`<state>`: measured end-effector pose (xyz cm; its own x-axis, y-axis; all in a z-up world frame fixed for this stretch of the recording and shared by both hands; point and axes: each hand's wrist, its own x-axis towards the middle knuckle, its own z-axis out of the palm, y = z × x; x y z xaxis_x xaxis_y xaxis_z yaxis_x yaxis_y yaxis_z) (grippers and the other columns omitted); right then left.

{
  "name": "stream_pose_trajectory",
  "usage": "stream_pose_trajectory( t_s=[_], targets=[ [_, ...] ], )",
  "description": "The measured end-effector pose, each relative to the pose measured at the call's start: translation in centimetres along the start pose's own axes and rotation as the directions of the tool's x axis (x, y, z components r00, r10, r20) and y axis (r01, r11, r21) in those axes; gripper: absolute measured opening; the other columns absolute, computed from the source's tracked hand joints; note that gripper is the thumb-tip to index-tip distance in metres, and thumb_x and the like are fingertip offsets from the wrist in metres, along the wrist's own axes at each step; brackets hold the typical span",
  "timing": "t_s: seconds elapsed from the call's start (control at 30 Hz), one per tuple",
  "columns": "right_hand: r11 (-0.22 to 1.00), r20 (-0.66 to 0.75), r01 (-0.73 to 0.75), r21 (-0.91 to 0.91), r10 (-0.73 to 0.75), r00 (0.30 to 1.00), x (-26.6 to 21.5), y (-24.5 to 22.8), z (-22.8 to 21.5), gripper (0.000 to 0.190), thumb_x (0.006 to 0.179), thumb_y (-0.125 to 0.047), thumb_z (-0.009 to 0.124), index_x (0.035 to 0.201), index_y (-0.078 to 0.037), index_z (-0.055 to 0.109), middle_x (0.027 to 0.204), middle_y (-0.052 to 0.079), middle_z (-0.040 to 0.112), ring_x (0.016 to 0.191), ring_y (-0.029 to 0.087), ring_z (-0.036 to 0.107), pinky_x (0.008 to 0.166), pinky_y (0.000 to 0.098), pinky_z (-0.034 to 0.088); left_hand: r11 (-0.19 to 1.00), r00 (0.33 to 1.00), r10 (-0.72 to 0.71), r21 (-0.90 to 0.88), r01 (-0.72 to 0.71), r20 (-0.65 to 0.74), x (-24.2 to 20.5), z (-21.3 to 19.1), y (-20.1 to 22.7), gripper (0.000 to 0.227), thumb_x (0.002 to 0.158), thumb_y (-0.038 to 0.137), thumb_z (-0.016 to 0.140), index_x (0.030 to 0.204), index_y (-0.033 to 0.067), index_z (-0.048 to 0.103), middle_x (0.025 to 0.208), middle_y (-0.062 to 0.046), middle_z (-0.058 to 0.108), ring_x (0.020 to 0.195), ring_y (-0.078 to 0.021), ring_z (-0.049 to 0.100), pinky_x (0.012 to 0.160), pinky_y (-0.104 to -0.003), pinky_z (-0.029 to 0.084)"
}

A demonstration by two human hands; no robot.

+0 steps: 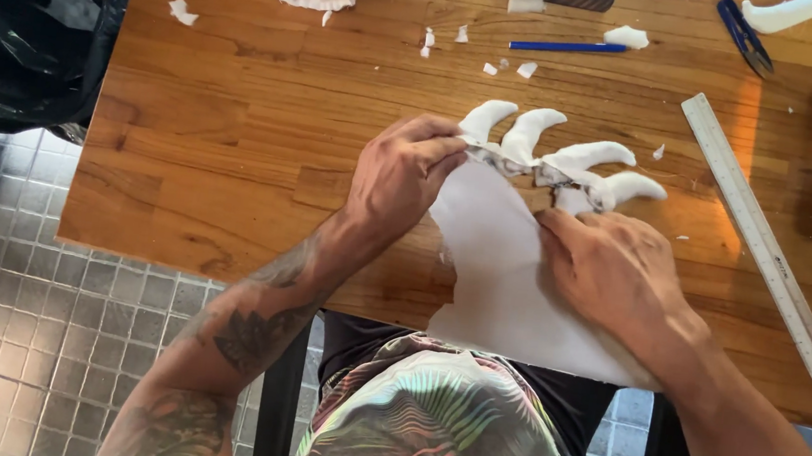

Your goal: The person carves a white foam object into a claw-like shape using a blue pen-like tool. They repeatedly cut, peel, and refine the foam, creating distinct segments. The person also uses a white cloth to wipe the foam and the wooden table surface.

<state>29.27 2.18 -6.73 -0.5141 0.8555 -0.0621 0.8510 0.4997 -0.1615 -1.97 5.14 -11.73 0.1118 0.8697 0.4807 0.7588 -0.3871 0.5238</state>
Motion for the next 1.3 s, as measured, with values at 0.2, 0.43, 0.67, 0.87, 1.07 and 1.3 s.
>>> stream_pose_trajectory(
  t_s=[0.2,0.43,0.67,0.87,1.07,1.3],
  targets=[
    [0.971,0.063,-0.104,-0.214,0.119,0.991,-0.9,2.3,-1.8,0.021,0.100,-0.045,0.064,0.106,-0.031,0.079,0.092,0.002,0.084,0.103,0.028,0.085,0.094,0.0440,0.067,0.971,0.999,-0.049,-0.234,0.046,-0.010,0.2,-0.6,0.5,0.007,0.105,0.024,0.091,0.112,0.0247,0.091,0.117,0.005,0.086,0.107,-0.0229,0.086,0.090,-0.035,0.069],
    [0.997,-0.342,-0.037,-0.067,0.012,0.940,3.1,-0.9,-2.2,0.023,0.112,-0.045,0.071,0.104,-0.024,0.078,0.091,0.003,0.074,0.098,0.030,0.082,0.085,0.0446,0.066,0.929,0.998,-0.016,-0.369,0.039,0.065,0.5,-1.2,0.8,0.004,0.108,0.024,0.087,0.111,0.0217,0.089,0.115,0.004,0.087,0.107,-0.0256,0.086,0.090,-0.037,0.068],
    [0.852,-0.502,0.333,0.403,-0.099,0.859,6.6,-2.9,-1.1,0.040,0.096,-0.038,0.101,0.124,-0.020,0.079,0.127,0.002,0.077,0.127,0.032,0.064,0.109,0.0450,0.042,0.894,0.997,0.062,-0.447,-0.033,0.050,0.7,-1.7,1.3,0.007,0.112,0.018,0.082,0.110,0.0156,0.088,0.113,-0.003,0.086,0.105,-0.0324,0.086,0.090,-0.041,0.068],
    [0.806,-0.494,0.339,0.485,-0.068,0.867,6.9,-2.9,-0.2,0.027,0.100,-0.031,0.100,0.119,-0.025,0.082,0.121,-0.007,0.083,0.122,0.024,0.067,0.105,0.0391,0.040,0.879,0.996,0.083,-0.474,-0.053,0.042,0.7,-2.3,1.6,0.007,0.112,0.017,0.082,0.112,0.0146,0.088,0.114,-0.004,0.086,0.106,-0.0321,0.086,0.091,-0.041,0.068],
    [0.824,-0.544,0.351,0.446,-0.062,0.837,6.3,-3.3,-0.8,0.023,0.100,-0.031,0.101,0.115,-0.023,0.085,0.120,-0.004,0.084,0.119,0.025,0.068,0.105,0.0392,0.040,0.879,0.984,0.175,-0.455,-0.146,0.024,1.3,-3.0,3.0,0.006,0.111,0.014,0.084,0.113,0.0102,0.088,0.116,-0.007,0.086,0.108,-0.0342,0.086,0.092,-0.042,0.068],
    [0.823,-0.621,0.397,0.407,-0.070,0.781,5.8,-3.4,-1.4,0.013,0.105,-0.017,0.096,0.108,-0.017,0.084,0.113,-0.002,0.085,0.112,0.026,0.072,0.099,0.0377,0.041,0.866,0.982,0.188,-0.472,-0.161,0.010,1.3,-2.6,3.0,0.013,0.104,0.017,0.093,0.114,0.0090,0.088,0.117,-0.008,0.086,0.109,-0.0342,0.086,0.093,-0.042,0.069]
  ],
)
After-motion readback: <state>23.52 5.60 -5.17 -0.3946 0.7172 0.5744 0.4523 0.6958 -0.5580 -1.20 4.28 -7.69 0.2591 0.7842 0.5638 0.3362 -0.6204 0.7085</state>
